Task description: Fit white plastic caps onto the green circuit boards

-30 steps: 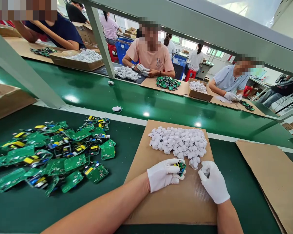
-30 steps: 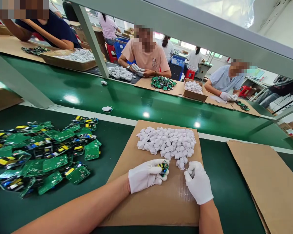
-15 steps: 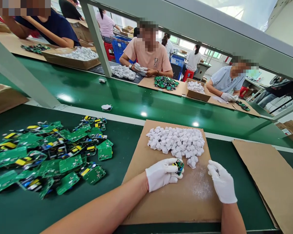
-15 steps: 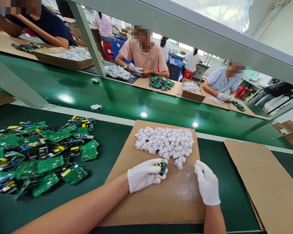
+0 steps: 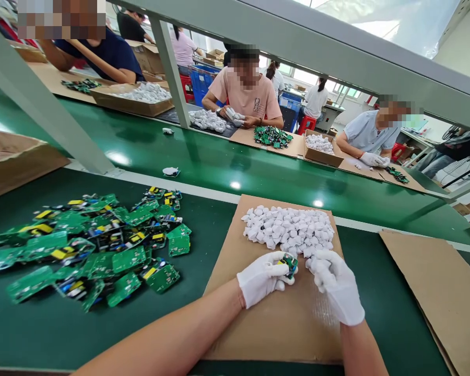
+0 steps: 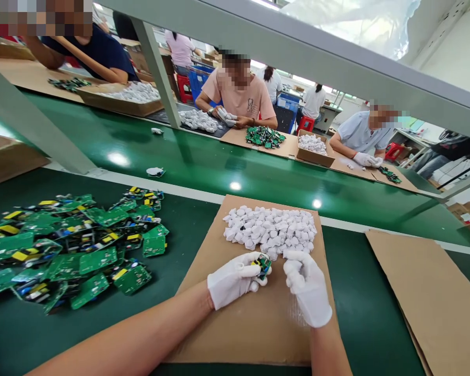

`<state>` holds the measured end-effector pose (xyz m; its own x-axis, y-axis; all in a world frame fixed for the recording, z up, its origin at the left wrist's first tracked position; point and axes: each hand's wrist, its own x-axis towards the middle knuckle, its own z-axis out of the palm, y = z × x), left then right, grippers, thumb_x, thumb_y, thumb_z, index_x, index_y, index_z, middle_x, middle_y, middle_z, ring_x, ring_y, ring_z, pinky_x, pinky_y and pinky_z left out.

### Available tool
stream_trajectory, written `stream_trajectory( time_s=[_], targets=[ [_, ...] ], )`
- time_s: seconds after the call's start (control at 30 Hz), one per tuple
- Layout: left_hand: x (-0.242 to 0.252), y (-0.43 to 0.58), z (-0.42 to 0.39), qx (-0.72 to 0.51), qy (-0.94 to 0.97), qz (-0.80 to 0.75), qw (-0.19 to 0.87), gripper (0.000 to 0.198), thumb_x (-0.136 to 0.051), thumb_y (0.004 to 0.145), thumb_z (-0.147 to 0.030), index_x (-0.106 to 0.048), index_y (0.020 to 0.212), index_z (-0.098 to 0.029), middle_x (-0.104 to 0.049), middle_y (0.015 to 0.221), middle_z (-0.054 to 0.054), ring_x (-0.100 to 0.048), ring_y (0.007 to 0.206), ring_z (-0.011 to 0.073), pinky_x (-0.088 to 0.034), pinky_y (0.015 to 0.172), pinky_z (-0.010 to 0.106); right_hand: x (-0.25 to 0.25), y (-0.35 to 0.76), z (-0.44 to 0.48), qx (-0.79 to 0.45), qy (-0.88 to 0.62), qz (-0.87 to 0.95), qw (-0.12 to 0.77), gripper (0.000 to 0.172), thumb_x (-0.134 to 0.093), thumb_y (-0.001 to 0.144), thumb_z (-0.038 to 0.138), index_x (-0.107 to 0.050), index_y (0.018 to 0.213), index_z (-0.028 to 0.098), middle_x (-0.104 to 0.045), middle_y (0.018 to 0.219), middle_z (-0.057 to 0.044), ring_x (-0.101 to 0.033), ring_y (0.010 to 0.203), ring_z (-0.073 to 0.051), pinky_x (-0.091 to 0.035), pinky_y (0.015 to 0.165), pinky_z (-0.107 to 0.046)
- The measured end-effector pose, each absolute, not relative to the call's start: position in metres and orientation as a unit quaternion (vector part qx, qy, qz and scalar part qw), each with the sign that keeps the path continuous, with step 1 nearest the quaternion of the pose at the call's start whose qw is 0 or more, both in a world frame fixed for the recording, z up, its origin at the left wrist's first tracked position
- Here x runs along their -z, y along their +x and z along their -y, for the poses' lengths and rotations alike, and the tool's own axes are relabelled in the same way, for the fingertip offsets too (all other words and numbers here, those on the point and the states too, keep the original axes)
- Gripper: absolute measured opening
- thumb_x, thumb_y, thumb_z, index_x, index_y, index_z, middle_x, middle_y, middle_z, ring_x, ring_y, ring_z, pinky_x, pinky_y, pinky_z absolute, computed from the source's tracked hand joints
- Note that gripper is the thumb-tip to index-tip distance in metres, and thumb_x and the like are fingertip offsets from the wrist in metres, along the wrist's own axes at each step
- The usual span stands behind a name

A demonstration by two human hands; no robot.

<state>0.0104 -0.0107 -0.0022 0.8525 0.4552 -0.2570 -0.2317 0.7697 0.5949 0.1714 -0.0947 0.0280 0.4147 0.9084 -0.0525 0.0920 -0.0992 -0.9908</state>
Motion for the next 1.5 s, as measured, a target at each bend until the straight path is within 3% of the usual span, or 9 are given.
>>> stream_trajectory(
  time_s=[0.17, 0.27, 0.43, 0.53, 0.77, 0.97, 1.1, 1.33, 1.5],
  targets=[
    [-0.001, 0.010, 0.008, -0.232, 0.310, -0.237, 0.891, 0.025, -0.070, 0.067, -0.025, -0.055, 0.084, -0.015, -0.060, 0.092, 0.007, -0.062, 0.065, 0.0121, -0.043, 0.052, 0.019, -0.015, 0.163, 0.084, -0.405, -0.643, 0.406, 0.507, 0.030, -0.057, 0.077, 0.046, -0.059, 0.086, 0.017, -0.048, 0.051, 0.005, -0.034, 0.035, -0.004, -0.028, 0.031, -0.017],
    [-0.001, 0.012, 0.009, -0.249, 0.311, -0.251, 0.882, 0.033, -0.070, 0.067, -0.027, -0.053, 0.094, -0.017, -0.061, 0.094, 0.007, -0.063, 0.061, 0.0125, -0.043, 0.047, 0.019, -0.007, 0.165, 0.084, -0.395, -0.660, 0.396, 0.501, 0.035, -0.050, 0.079, 0.049, -0.060, 0.082, 0.016, -0.048, 0.047, 0.004, -0.036, 0.033, -0.006, -0.026, 0.028, -0.016],
    [0.002, 0.014, 0.009, -0.246, 0.296, -0.250, 0.889, 0.039, -0.070, 0.066, -0.027, -0.053, 0.101, -0.018, -0.060, 0.092, 0.006, -0.062, 0.061, 0.0106, -0.042, 0.049, 0.019, 0.000, 0.170, 0.083, -0.313, -0.626, 0.482, 0.526, 0.011, -0.059, 0.075, 0.030, -0.061, 0.079, 0.020, -0.063, 0.083, -0.004, -0.053, 0.055, -0.012, -0.044, 0.046, -0.024],
    [0.002, 0.014, 0.008, -0.246, 0.294, -0.253, 0.888, 0.037, -0.070, 0.066, -0.027, -0.054, 0.098, -0.018, -0.059, 0.092, 0.006, -0.061, 0.061, 0.0105, -0.042, 0.049, 0.019, 0.000, 0.170, 0.085, -0.305, -0.589, 0.507, 0.550, 0.002, -0.060, 0.074, 0.022, -0.061, 0.074, 0.021, -0.063, 0.087, -0.004, -0.053, 0.058, -0.012, -0.046, 0.052, -0.027],
    [0.002, 0.012, 0.006, -0.235, 0.286, -0.237, 0.898, 0.033, -0.068, 0.070, -0.027, -0.056, 0.100, -0.018, -0.058, 0.094, 0.006, -0.062, 0.068, 0.0122, -0.043, 0.056, 0.021, 0.000, 0.168, 0.089, -0.364, -0.616, 0.397, 0.574, 0.028, -0.055, 0.079, 0.041, -0.063, 0.090, 0.017, -0.060, 0.057, 0.000, -0.048, 0.035, -0.009, -0.039, 0.034, -0.023],
    [0.008, 0.014, 0.006, -0.228, 0.239, -0.218, 0.918, 0.032, -0.063, 0.075, -0.029, -0.055, 0.103, -0.016, -0.061, 0.094, 0.009, -0.064, 0.071, 0.0163, -0.046, 0.062, 0.026, 0.000, 0.164, 0.086, -0.327, -0.621, 0.414, 0.580, 0.026, -0.067, 0.071, 0.030, -0.064, 0.095, 0.020, -0.063, 0.069, -0.001, -0.056, 0.052, -0.012, -0.049, 0.050, -0.027],
    [0.010, 0.014, 0.007, -0.228, 0.250, -0.227, 0.913, 0.035, -0.064, 0.074, -0.028, -0.055, 0.105, -0.016, -0.061, 0.103, 0.012, -0.064, 0.074, 0.0168, -0.046, 0.063, 0.025, 0.000, 0.163, 0.089, -0.356, -0.658, 0.399, 0.531, 0.026, -0.062, 0.075, 0.038, -0.067, 0.087, 0.015, -0.058, 0.053, 0.000, -0.046, 0.037, -0.009, -0.039, 0.034, -0.022],
    [0.008, 0.015, 0.007, -0.246, 0.270, -0.247, 0.897, 0.045, -0.067, 0.070, -0.028, -0.055, 0.112, -0.016, -0.060, 0.109, 0.014, -0.063, 0.085, 0.0192, -0.047, 0.071, 0.028, 0.004, 0.168, 0.090, -0.251, -0.640, 0.531, 0.496, 0.028, -0.051, 0.083, 0.031, -0.060, 0.109, 0.023, -0.067, 0.099, -0.008, -0.062, 0.067, -0.016, -0.053, 0.055, -0.029],
    [0.006, 0.016, 0.009, -0.254, 0.341, -0.272, 0.863, 0.044, -0.064, 0.073, -0.029, -0.055, 0.115, -0.017, -0.060, 0.111, 0.013, -0.062, 0.092, 0.0211, -0.048, 0.075, 0.029, 0.006, 0.160, 0.088, -0.180, -0.686, 0.535, 0.459, 0.023, -0.055, 0.081, 0.029, -0.057, 0.102, 0.019, -0.069, 0.082, -0.005, -0.063, 0.064, -0.016, -0.052, 0.056, -0.027]
  ],
)
